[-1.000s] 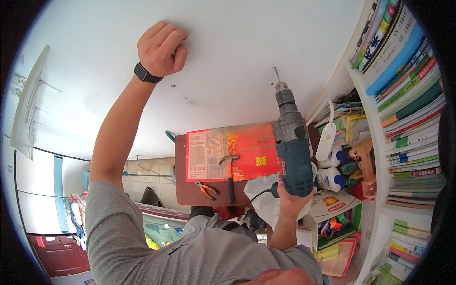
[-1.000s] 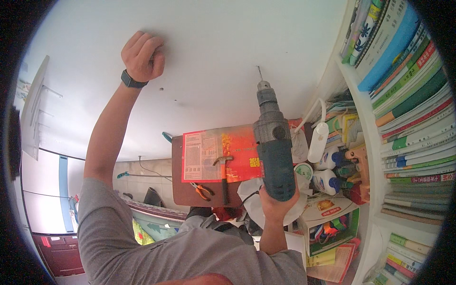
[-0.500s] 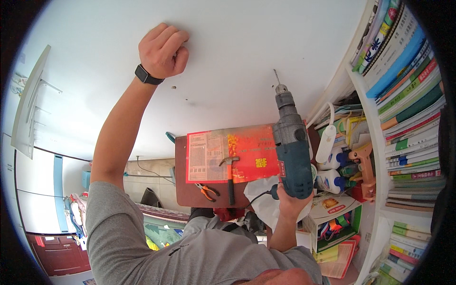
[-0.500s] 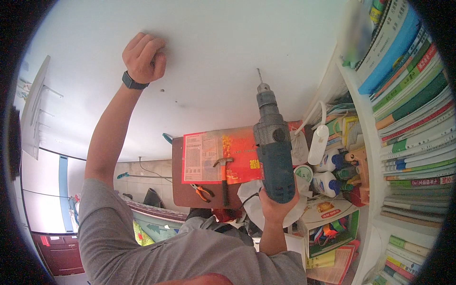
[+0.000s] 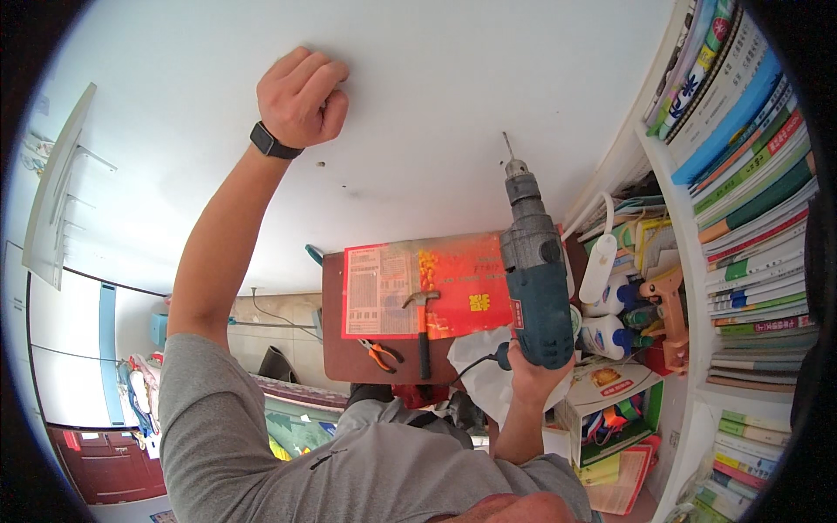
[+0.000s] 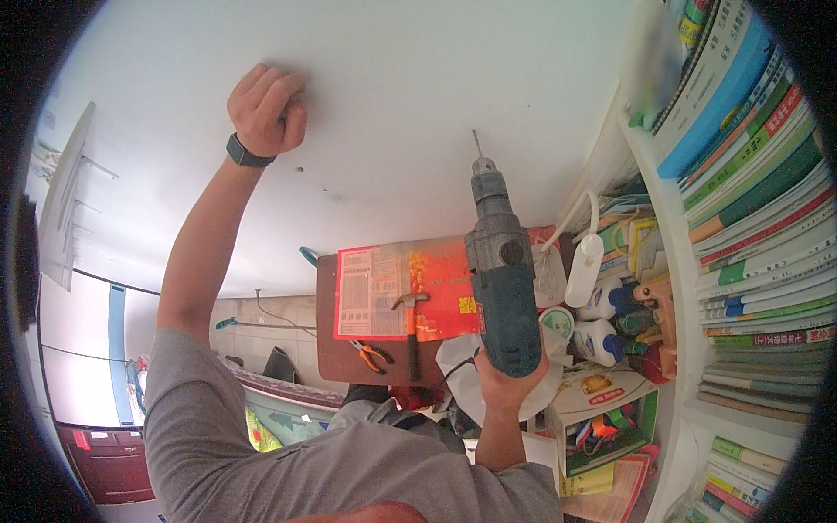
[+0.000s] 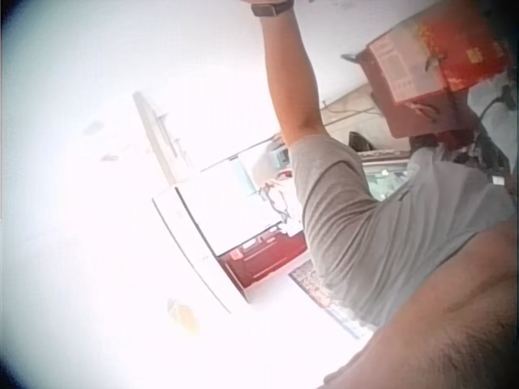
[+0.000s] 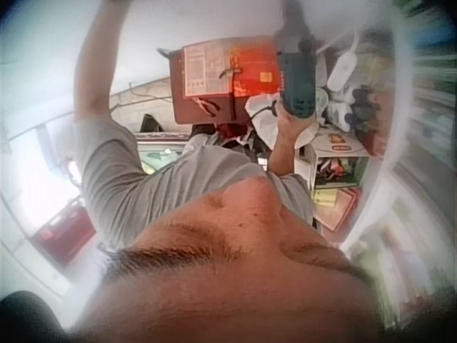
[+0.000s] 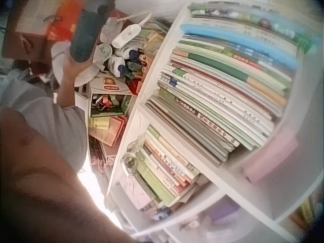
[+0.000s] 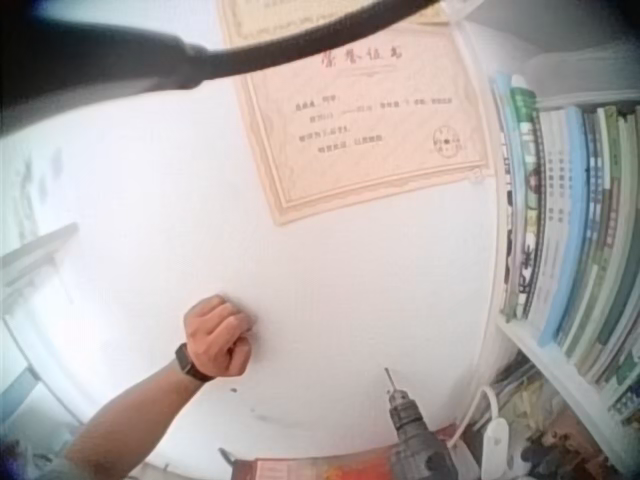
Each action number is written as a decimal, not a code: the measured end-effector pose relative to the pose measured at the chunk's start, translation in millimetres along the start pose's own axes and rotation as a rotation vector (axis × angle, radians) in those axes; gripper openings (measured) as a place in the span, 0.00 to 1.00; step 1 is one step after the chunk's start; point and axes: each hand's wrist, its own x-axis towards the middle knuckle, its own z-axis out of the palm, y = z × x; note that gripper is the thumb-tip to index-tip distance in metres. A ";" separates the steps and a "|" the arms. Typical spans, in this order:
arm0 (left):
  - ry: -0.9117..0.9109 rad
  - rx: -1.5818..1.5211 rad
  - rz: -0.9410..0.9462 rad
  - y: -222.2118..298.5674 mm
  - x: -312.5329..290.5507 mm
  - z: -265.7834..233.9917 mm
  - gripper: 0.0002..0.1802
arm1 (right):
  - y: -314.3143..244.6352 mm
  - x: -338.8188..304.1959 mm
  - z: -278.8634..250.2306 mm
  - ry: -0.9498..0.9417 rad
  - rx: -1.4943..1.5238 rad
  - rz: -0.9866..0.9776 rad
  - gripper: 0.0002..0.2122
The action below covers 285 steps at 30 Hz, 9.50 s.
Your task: The person uses a corded drill to make holes in the ceiling, then inserts wall anchors and hammers them flush. The person repeats the drilling and anchor installation process for multiple ceiling locations.
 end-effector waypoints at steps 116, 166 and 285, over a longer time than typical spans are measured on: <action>-0.040 -0.003 0.028 2.0 2.9 -4.6 0.16 | 8.5 -17.0 -20.3 -0.078 -0.233 0.165 0.47; -0.079 -0.025 0.053 -2.9 -0.8 -5.2 0.15 | -6.7 -10.4 -14.8 -0.076 -0.362 -0.030 0.40; -0.942 -0.889 -0.846 333.7 -386.7 -126.8 0.48 | 293.1 -627.1 -193.6 0.391 -0.554 0.853 0.18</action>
